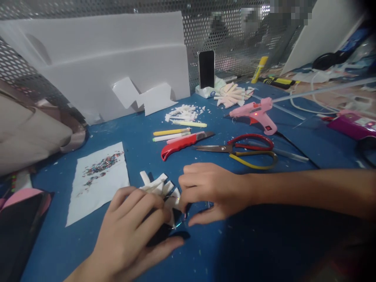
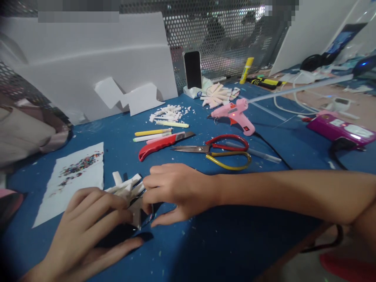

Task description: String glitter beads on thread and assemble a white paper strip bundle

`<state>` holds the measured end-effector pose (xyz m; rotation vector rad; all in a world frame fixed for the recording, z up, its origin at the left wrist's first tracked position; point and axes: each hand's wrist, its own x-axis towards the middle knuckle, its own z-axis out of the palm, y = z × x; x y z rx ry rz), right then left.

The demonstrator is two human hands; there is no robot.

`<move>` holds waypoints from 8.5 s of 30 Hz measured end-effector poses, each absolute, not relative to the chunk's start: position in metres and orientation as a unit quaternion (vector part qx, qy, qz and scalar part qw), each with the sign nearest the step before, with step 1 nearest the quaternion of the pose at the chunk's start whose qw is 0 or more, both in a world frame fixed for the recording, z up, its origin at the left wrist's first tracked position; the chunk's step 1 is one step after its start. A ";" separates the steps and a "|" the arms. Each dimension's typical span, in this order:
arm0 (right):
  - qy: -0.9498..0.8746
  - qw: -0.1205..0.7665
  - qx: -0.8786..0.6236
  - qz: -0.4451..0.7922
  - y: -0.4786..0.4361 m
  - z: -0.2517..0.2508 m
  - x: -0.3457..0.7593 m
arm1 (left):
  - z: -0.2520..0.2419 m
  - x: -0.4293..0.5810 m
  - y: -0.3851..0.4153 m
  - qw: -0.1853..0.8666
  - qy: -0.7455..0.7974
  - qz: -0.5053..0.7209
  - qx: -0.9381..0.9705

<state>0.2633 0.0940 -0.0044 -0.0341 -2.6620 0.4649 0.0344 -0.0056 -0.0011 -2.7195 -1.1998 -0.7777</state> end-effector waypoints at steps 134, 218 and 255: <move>-0.965 0.241 -0.018 0.103 0.086 -0.006 0.260 | 0.002 0.045 -0.009 -0.067 -0.432 -0.302 -0.847; -0.955 0.236 -0.064 0.168 0.083 -0.005 0.258 | 0.005 0.045 -0.007 -0.132 -0.477 -0.272 -0.825; -0.947 0.246 -0.088 0.186 0.081 -0.005 0.257 | 0.004 0.046 -0.006 -0.101 -0.488 -0.247 -0.831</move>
